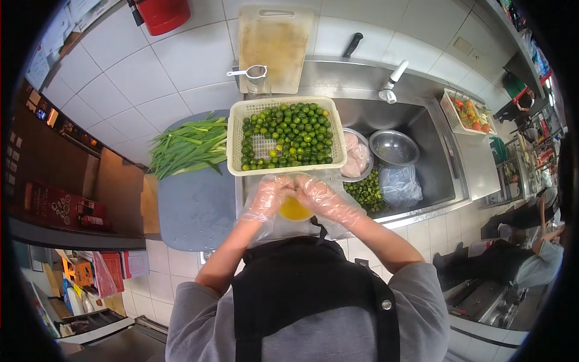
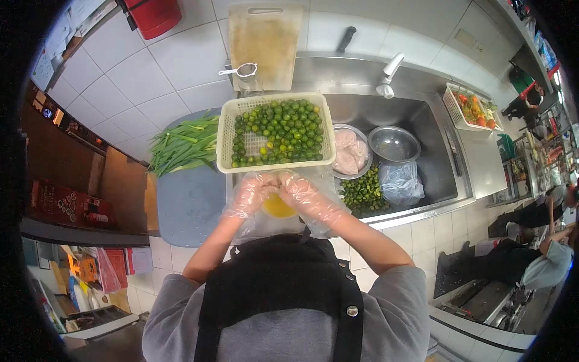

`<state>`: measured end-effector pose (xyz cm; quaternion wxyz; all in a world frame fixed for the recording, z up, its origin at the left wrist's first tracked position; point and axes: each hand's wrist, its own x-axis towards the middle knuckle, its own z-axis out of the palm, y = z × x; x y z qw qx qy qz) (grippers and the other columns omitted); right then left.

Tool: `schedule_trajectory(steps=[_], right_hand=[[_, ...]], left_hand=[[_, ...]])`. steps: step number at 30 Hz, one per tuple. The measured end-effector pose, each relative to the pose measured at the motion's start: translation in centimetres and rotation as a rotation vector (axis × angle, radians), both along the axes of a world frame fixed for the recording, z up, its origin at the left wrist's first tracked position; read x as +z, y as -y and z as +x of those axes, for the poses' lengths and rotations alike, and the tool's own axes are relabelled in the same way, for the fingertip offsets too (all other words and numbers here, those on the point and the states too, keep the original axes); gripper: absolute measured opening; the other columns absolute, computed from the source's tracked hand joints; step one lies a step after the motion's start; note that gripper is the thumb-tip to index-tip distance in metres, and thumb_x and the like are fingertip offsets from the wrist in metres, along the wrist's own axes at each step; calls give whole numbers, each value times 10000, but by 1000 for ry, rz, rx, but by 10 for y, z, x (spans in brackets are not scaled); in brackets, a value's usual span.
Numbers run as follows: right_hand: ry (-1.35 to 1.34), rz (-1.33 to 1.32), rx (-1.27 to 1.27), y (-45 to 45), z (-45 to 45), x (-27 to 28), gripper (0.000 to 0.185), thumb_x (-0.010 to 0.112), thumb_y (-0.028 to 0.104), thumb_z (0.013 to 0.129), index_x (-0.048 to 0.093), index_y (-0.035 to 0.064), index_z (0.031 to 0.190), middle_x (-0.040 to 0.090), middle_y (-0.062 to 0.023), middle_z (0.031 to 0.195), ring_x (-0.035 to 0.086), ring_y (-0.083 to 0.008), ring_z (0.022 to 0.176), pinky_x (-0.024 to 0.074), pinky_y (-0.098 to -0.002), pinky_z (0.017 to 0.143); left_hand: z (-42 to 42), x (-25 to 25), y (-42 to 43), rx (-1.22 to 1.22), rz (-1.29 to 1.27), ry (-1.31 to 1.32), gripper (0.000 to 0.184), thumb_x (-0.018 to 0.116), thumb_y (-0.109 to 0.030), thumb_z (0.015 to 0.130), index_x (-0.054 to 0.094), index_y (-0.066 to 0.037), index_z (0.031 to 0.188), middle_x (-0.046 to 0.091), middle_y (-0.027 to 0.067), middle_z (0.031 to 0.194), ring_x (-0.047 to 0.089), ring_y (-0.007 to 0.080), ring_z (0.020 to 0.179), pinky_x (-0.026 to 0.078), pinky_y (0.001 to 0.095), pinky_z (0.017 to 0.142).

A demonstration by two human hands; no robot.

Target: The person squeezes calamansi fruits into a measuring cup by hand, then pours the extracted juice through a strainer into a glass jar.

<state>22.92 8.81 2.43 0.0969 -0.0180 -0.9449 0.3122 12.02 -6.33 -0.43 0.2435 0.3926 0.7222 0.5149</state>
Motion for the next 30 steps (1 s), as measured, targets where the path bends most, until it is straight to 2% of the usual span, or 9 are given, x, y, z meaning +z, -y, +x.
schedule_trajectory(steps=[2,4,5,7,8,12,21,27,30], right_hand=[[24,-83,7,-13,-1,-9,96,545,72,868,544,38,958,636,-238,830,637,-429,819,508,-495,725],[-113,273,285,-20,-7,-14,104,539,70,875,572,36,967,638,-240,825,638,-429,799,506,-487,702],[-113,274,284,-24,-3,-17,104,539,70,875,572,36,967,638,-240,825,638,-429,799,506,-487,702],[-110,25,302,-8,3,49,139,552,80,871,592,34,995,631,-221,814,630,-420,774,503,-486,704],[-113,28,302,-9,2,35,139,552,80,871,592,34,995,631,-221,814,630,-420,774,503,-486,704],[-247,220,230,-9,2,6,145,567,82,854,598,40,989,623,-180,800,619,-401,792,506,-484,741],[-154,356,159,-3,15,-7,77,562,107,817,599,46,847,627,-147,791,626,-353,795,500,-474,721],[-71,198,235,-10,19,9,100,566,114,818,579,63,902,639,-131,861,628,-347,846,478,-485,754],[-27,332,253,-13,17,-3,141,583,139,820,586,84,950,638,-126,889,626,-345,881,468,-497,788]], left_hand=[[-1,10,1,14,-16,-81,196,673,22,827,684,4,1022,701,93,930,656,174,858,523,316,788],[3,23,1,14,23,-68,176,676,-19,803,690,-11,979,697,127,904,657,243,832,518,348,766],[6,29,1,18,62,-56,161,680,-60,779,697,-27,936,693,161,877,659,313,806,512,381,743],[9,40,0,25,43,-134,164,679,-67,780,698,-29,938,694,162,889,656,323,822,513,388,751],[9,43,0,33,24,-215,167,678,-75,782,700,-31,941,694,163,901,653,334,839,513,395,759],[7,23,4,37,65,-305,178,679,-43,813,712,-44,988,709,126,931,672,264,833,520,354,762],[21,11,7,34,47,-434,200,655,-97,802,705,-76,995,679,145,951,609,352,874,490,429,797],[25,28,9,47,66,-389,169,651,-88,804,706,-70,963,668,140,924,601,353,874,480,426,799],[27,26,9,58,103,-415,163,664,-71,791,702,-47,947,668,141,906,603,351,869,481,428,795]])
